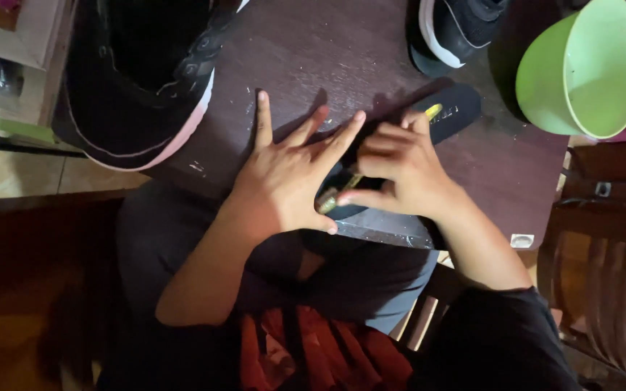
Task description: The person scrubs a black shoe insole with a small brush on a table. They hold the insole steady with one hand while brushing the surface with the other. A pair of sneakers and a green bowl are visible nearby.
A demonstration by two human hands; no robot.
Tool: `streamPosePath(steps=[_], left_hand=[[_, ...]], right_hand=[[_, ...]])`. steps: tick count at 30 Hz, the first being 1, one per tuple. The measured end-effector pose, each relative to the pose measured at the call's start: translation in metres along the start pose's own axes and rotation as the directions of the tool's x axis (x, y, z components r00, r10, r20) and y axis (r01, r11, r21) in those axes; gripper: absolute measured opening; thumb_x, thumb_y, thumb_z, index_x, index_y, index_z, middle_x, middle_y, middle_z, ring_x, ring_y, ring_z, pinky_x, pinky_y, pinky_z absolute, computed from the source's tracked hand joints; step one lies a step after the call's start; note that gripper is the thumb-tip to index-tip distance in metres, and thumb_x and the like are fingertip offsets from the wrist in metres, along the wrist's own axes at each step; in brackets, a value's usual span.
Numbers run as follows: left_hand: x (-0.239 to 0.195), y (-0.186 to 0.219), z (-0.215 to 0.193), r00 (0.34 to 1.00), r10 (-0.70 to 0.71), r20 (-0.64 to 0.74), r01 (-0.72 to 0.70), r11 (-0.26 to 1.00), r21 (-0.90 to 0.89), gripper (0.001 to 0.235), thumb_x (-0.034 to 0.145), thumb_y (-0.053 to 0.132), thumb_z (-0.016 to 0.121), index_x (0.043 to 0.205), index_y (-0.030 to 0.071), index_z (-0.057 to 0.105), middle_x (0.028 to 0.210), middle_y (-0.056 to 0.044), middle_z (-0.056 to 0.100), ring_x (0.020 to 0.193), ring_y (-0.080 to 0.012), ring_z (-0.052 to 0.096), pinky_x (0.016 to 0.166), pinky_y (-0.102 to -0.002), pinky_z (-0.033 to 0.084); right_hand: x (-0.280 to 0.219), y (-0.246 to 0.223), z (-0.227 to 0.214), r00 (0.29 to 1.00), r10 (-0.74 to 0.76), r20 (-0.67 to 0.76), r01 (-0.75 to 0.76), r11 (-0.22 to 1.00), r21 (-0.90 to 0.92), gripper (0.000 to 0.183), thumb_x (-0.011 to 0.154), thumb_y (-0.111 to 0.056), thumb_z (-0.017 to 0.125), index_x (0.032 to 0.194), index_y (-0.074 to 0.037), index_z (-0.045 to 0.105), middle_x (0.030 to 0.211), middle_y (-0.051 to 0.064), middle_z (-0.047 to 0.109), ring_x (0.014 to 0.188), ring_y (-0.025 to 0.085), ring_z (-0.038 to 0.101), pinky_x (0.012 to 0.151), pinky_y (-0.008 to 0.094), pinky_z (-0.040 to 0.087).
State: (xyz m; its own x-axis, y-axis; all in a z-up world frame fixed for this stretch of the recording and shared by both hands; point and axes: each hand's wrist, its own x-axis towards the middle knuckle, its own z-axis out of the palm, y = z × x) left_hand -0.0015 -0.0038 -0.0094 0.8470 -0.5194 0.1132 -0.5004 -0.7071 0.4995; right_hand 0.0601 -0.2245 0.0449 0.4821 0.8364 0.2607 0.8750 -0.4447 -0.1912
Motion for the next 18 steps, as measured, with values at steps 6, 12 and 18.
streamPosePath(steps=[6,12,18], left_hand=[[0.002,0.001,-0.008,0.997,-0.025,0.076,0.027,0.999,-0.021,0.158,0.051,0.076,0.092,0.162,0.021,-0.006,0.154,0.008,0.051,0.155,-0.0302,0.025,0.109,-0.083,-0.013],[-0.001,0.003,-0.008,1.000,0.002,0.027,-0.002,1.000,-0.008,0.156,0.051,0.074,0.092,0.164,0.018,0.000,0.151,0.003,0.057,0.155,-0.0314,0.027,0.110,-0.083,-0.010],[-0.003,0.003,-0.005,1.000,0.014,-0.024,-0.014,1.000,-0.011,0.153,0.051,0.076,0.090,0.164,0.017,0.006,0.145,0.002,0.064,0.155,-0.0299,0.030,0.111,-0.084,-0.007]], right_hand=[[-0.012,0.015,-0.007,0.991,0.130,-0.025,-0.132,0.978,-0.163,0.048,0.091,-0.062,0.072,0.074,-0.017,0.065,0.077,-0.001,0.063,0.079,0.020,0.055,0.088,0.040,0.027],[-0.022,0.027,-0.024,0.980,0.084,0.180,-0.098,0.993,0.072,0.039,0.086,-0.059,0.074,0.076,-0.021,0.067,0.075,-0.005,0.059,0.075,0.017,0.053,0.090,0.038,0.024],[-0.010,0.009,-0.017,0.990,0.021,0.142,-0.024,1.000,0.015,0.051,0.088,-0.066,0.069,0.069,-0.020,0.058,0.067,-0.004,0.048,0.068,0.019,0.045,0.083,0.039,0.025]])
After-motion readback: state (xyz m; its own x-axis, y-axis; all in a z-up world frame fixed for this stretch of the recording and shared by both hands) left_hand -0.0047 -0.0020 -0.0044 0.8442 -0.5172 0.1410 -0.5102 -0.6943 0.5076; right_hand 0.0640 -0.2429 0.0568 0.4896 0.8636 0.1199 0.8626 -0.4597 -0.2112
